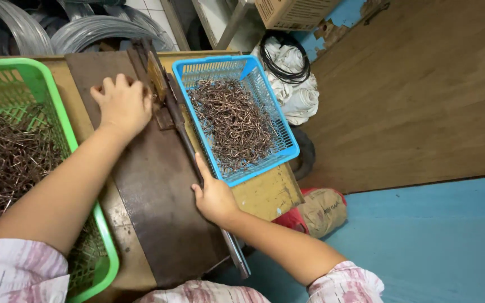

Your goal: Processing small metal wire segments using a manual press and sorting them into baskets.

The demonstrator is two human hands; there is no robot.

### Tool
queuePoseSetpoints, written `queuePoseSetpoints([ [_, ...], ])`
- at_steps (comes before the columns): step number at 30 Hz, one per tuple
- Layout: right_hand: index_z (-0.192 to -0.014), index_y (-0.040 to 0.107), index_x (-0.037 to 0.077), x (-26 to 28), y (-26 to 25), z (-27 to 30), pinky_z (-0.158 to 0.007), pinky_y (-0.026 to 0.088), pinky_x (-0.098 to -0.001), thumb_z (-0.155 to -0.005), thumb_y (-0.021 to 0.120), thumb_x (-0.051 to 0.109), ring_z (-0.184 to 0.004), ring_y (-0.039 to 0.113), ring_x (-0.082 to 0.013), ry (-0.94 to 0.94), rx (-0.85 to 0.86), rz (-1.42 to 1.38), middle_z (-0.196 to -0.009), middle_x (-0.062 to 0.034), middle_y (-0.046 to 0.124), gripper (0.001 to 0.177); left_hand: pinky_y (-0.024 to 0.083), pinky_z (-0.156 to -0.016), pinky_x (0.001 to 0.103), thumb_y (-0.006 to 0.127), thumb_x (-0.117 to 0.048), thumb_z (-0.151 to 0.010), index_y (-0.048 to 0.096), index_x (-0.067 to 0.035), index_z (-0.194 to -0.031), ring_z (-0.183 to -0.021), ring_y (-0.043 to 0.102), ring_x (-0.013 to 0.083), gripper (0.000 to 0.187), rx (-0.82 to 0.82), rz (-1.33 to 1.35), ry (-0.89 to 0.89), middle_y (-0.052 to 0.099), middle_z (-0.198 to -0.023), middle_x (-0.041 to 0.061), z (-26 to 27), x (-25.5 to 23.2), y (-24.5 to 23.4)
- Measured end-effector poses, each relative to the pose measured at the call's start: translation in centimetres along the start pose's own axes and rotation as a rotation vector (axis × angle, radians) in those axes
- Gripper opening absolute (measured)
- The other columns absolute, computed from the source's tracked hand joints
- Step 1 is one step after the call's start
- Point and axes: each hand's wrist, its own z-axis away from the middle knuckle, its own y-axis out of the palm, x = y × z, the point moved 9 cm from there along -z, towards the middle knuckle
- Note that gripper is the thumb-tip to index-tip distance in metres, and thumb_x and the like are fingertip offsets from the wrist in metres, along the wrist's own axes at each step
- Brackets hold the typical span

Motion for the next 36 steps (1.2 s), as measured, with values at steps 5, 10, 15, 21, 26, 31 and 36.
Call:
queuePoseSetpoints([
  [5,-0.175,0.017,0.029,-1.2,0.8,-0.7,-0.101,0.058,-0.0649,-0.106,0.058,0.021,-0.116,0.071,-0.0559,-0.020,-0.029,0.012,-0.116,-0.0379,0.074,0.081,0.027,-0.107,0.073,0.068,-0.035,-0.100,0.082,-0.023,-0.113,-0.124,0.050,0.0378,0.022,0.085,-0.065,0.006,0.064,-0.119,0.008,-1.3,0.2,0.7],
  [10,-0.175,0.018,0.031,-1.3,0.6,-0.5,-0.102,0.057,-0.0644,-0.105,0.059,0.021,-0.119,0.069,-0.0558,-0.018,-0.030,-0.010,-0.123,-0.0383,0.072,0.083,0.023,-0.110,0.076,0.062,-0.029,-0.103,0.084,-0.017,-0.107,-0.126,0.048,0.0405,0.025,0.157,-0.080,-0.005,0.065,-0.124,0.012,-2.1,-0.6,0.6],
  [15,-0.176,0.012,0.024,-0.7,0.7,-0.7,-0.104,0.056,-0.0658,-0.105,0.060,0.017,-0.119,0.068,-0.0583,-0.044,0.030,0.028,-0.120,-0.0427,0.071,0.086,0.020,-0.110,0.074,0.058,-0.018,-0.107,0.086,-0.014,-0.113,-0.129,0.049,0.0401,0.028,0.191,-0.156,0.011,0.067,-0.128,0.013,-2.2,-0.2,1.8],
  [21,-0.177,0.008,0.022,3.6,-4.6,2.2,-0.104,0.056,-0.0650,-0.104,0.061,0.025,-0.120,0.069,-0.0579,-0.047,0.070,0.132,-0.121,-0.0417,0.071,0.090,0.017,-0.110,0.084,0.057,-0.013,-0.108,0.085,-0.009,-0.120,-0.132,0.053,0.0471,0.031,0.292,-0.043,-0.020,0.069,-0.134,0.018,-0.2,-1.0,1.3],
  [26,-0.176,0.006,0.022,4.6,-7.1,2.4,-0.102,0.056,-0.0651,-0.104,0.059,0.028,-0.119,0.070,-0.0565,-0.049,0.096,0.182,-0.119,-0.0377,0.074,0.090,0.015,-0.112,0.087,0.063,-0.021,-0.107,0.085,-0.015,-0.126,-0.137,0.053,0.0492,0.030,0.403,-0.043,-0.003,0.070,-0.138,0.019,-0.4,-1.1,1.7],
  [31,-0.177,0.005,0.022,3.8,-6.9,2.4,-0.102,0.057,-0.0636,-0.105,0.059,0.028,-0.120,0.070,-0.0557,-0.045,0.105,0.202,-0.120,-0.0357,0.075,0.090,0.010,-0.111,0.092,0.069,-0.035,-0.104,0.083,-0.020,-0.133,-0.150,0.050,0.0556,0.035,0.639,0.051,-0.137,0.074,-0.145,0.022,3.1,-0.8,-2.1],
  [36,-0.177,0.009,0.021,0.6,-3.0,0.8,-0.105,0.055,-0.0640,-0.105,0.062,0.028,-0.122,0.068,-0.0573,-0.029,0.093,0.119,-0.120,-0.0398,0.072,0.090,0.054,-0.095,0.033,0.070,-0.010,-0.103,0.074,0.003,-0.131,-0.104,0.068,0.0199,0.031,0.648,1.072,-0.385,0.079,-0.112,0.014,7.1,-1.5,-0.3],
])
